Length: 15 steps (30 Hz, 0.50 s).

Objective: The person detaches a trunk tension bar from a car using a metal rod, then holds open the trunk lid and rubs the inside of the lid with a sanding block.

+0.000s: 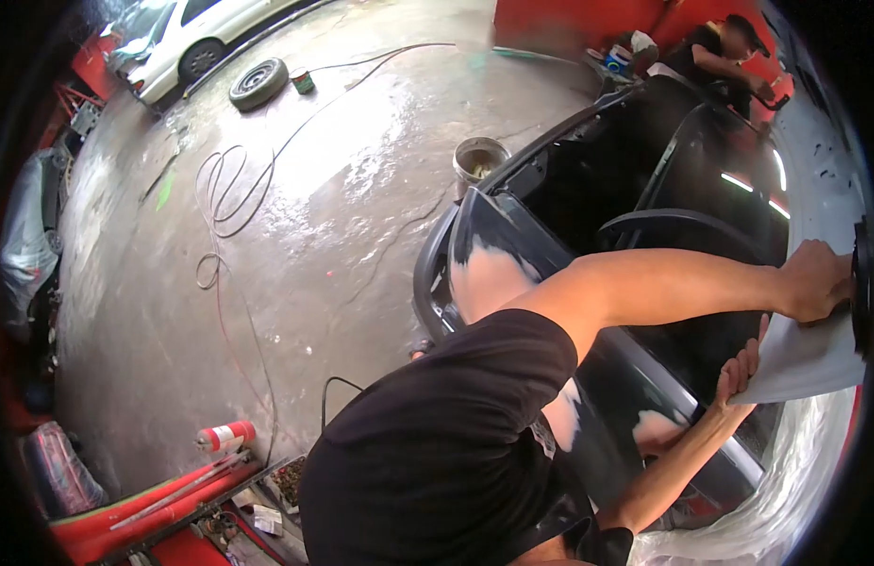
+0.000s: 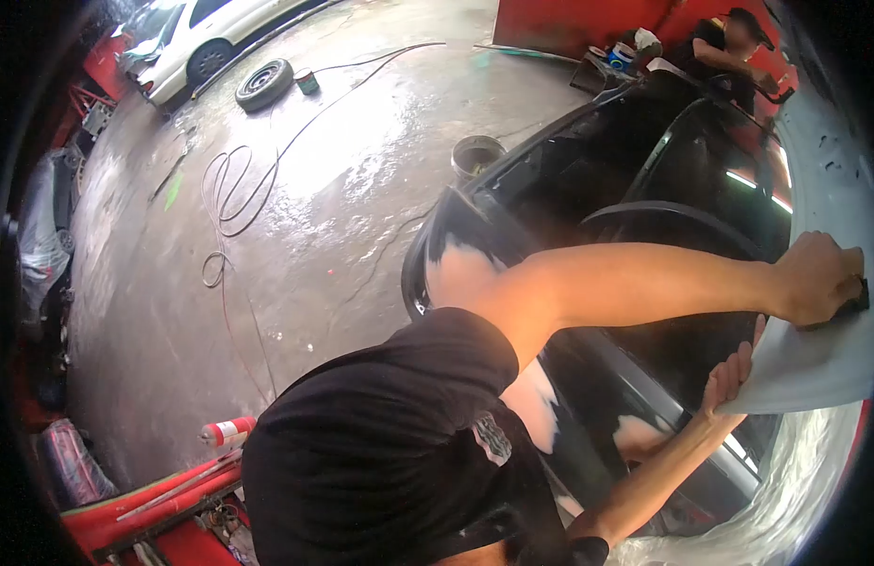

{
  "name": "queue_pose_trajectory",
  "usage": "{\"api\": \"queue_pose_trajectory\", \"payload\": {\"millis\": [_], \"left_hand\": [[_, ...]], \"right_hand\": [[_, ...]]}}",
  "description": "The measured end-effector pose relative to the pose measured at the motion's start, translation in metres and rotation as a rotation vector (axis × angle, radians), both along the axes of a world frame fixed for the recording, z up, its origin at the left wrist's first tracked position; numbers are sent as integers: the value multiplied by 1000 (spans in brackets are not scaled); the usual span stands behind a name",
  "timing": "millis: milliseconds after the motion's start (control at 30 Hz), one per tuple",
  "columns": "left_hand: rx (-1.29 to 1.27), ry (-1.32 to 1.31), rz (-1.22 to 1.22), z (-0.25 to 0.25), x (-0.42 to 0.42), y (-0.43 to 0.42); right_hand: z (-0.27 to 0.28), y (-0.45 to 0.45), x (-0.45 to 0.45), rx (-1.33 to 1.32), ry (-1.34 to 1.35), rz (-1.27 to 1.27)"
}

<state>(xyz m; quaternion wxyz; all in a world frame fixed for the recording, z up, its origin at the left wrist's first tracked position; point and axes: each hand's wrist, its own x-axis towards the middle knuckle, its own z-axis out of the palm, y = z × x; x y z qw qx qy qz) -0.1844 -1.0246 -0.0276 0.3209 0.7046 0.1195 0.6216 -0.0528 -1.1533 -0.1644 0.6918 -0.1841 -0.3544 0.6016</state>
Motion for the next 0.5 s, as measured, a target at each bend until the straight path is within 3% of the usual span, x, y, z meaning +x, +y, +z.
{"api": "queue_pose_trajectory", "payload": {"millis": [400,467,500], "left_hand": [[128,-193,3,-2,2,-2],[92,-173,-32,0,-2,-8],[80,-163,-67,2,-5,-11]], "right_hand": [[-9,-7,-15,23,56,-56],[-13,-6,-9,43,113,32],[-6,-9,-19,4,96,-57]]}}
